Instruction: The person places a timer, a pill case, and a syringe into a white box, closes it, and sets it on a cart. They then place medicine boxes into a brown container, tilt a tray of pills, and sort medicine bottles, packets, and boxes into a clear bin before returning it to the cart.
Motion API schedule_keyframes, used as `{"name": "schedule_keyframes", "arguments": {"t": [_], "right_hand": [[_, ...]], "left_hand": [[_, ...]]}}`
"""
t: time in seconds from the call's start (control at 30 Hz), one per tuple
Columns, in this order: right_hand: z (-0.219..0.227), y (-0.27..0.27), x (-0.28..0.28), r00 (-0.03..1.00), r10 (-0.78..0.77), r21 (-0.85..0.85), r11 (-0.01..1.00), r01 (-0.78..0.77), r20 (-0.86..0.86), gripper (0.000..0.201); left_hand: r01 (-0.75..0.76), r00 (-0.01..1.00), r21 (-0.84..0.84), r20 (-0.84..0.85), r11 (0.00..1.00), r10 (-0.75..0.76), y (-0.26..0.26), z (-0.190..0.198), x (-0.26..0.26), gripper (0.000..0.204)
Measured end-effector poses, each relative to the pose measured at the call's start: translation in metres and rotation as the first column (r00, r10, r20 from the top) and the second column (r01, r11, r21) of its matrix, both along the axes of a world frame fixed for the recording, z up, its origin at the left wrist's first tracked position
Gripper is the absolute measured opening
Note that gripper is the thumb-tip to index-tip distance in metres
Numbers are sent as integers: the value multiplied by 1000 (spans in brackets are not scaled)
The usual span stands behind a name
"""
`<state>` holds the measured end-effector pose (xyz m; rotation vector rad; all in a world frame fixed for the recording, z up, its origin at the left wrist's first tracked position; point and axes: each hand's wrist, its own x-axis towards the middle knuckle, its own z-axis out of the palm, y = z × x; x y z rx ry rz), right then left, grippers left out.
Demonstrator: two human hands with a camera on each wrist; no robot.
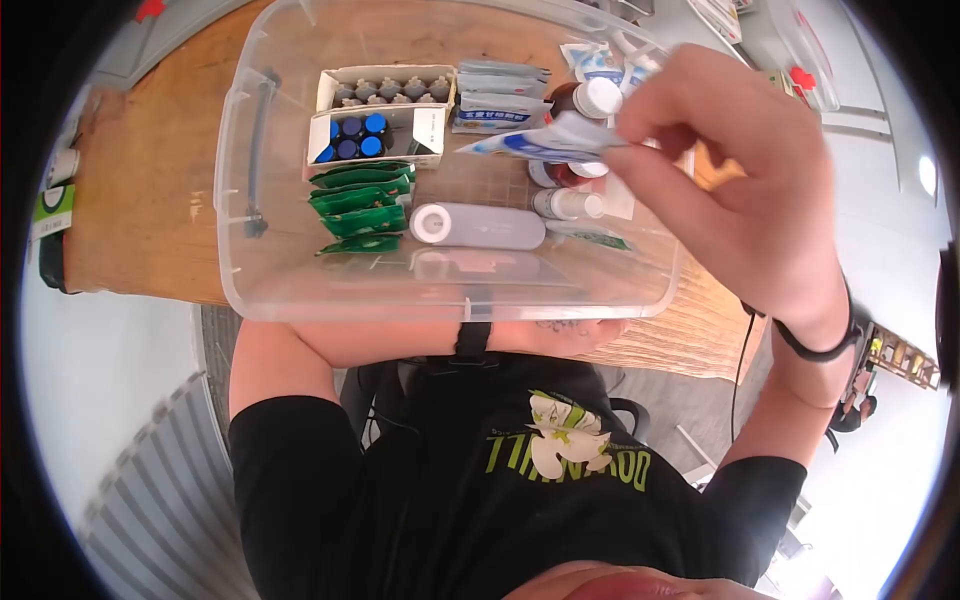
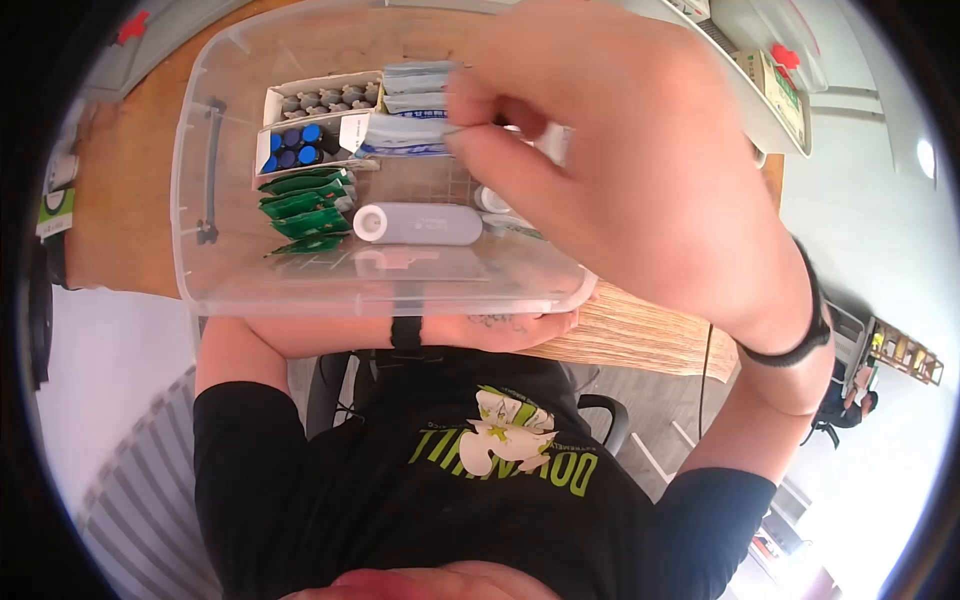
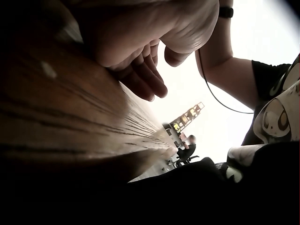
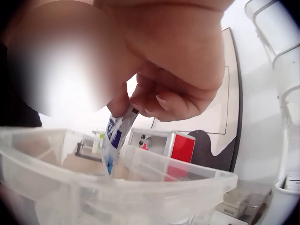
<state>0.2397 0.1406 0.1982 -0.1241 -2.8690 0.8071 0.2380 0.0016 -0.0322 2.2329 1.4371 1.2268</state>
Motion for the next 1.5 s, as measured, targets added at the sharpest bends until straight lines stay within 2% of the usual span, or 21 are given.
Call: {"name": "schedule_keyframes", "arguments": {"t": [0.03, 0.07, 0.1, 0.13, 0.17, 0.2, 0.3, 0.37, 0.43, 0.53, 0.6, 0.63, 0.67, 0.73, 0.83, 1.0, 1.1, 1.3, 1.4, 1.5], "right_hand": [[-14, 4, -9, 997, 65, -15, 998, -66, -44, 15], [-17, 1, -15, 996, 81, 33, 996, -80, -27, 13], [-21, -2, -20, 995, 96, 80, 992, -94, -11, 12], [-24, -5, -25, 994, 110, 127, 986, -110, 4, 11], [-30, -1, -29, 988, 142, 261, 954, -151, 52, 10], [-34, 1, -33, 981, 167, 388, 901, -194, 104, 10], [-43, -3, -41, 953, 110, 490, 838, -241, 281, 11], [-52, -5, -45, 951, 114, 528, 810, -256, 287, 6], [-57, -9, -48, 944, 91, 553, 791, -263, 318, 7], [-59, -12, -50, 925, 37, 556, 790, -259, 378, 5], [-60, -11, -51, 926, 28, 551, 797, -247, 375, 5], [-60, -10, -53, 924, 15, 560, 791, -245, 383, 5], [-60, -9, -55, 921, 3, 567, 787, -243, 390, 5], [-61, -9, -58, 910, -25, 577, 781, -240, 414, 6], [-62, -5, -64, 896, -57, 578, 781, -235, 440, 6], [-63, 1, -65, 916, -45, 553, 808, -201, 398, 6], [-66, 2, -68, 901, -46, 566, 792, -231, 432, 5], [-65, 1, -67, 933, -50, 555, 814, -169, 357, 15], [-51, 1, -63, 920, -84, 551, 820, -155, 384, 15], [-26, 7, -40, 999, 36, 261, 965, -35, 1, 18]], "left_hand": [[-68, 941, 193, -313, 979, 127, -2, -5, 1, 29], [-97, 782, 406, -533, 909, 322, -1, -11, 2, 29], [-79, 576, 574, -641, 815, 507, 0, -15, 2, 30], [-16, 378, 687, -668, 726, 641, 0, -18, 1, 30], [54, 228, 750, -653, 660, 723, 0, -20, 3, 30], [105, 141, 776, -631, 622, 763, 0, -21, 4, 31], [296, -72, 797, -531, 526, 844, 0, -23, 7, 32], [303, -53, 805, -521, 510, 852, 2, -21, 7, 34], [164, 154, 797, -602, 581, 783, 2, -19, 1, 36], [17, 520, 670, -640, 742, 566, 1, -27, 6, 38], [-71, 837, 463, -454, 884, 305, 0, -33, 16, 32], [-84, 961, 301, -227, 950, 157, 0, -26, 16, 25], [-63, 994, 193, -72, 979, 78, 0, -24, 17, 21], [5, 969, 18, 247, 1000, -9, -1, -18, 19, 17], [55, 929, -73, 368, 996, -24, -1, -12, 12, 18], [87, 916, -131, 401, 988, -27, -3, -5, 8, 18], [95, 916, -143, 401, 985, -30, -3, -3, 7, 19], [96, 919, -154, 392, 983, -29, -2, -1, 6, 20], [92, 929, -157, 369, 983, -28, -1, -1, 6, 21], [91, 952, -146, 302, 985, -43, -2, -1, 7, 22]]}}
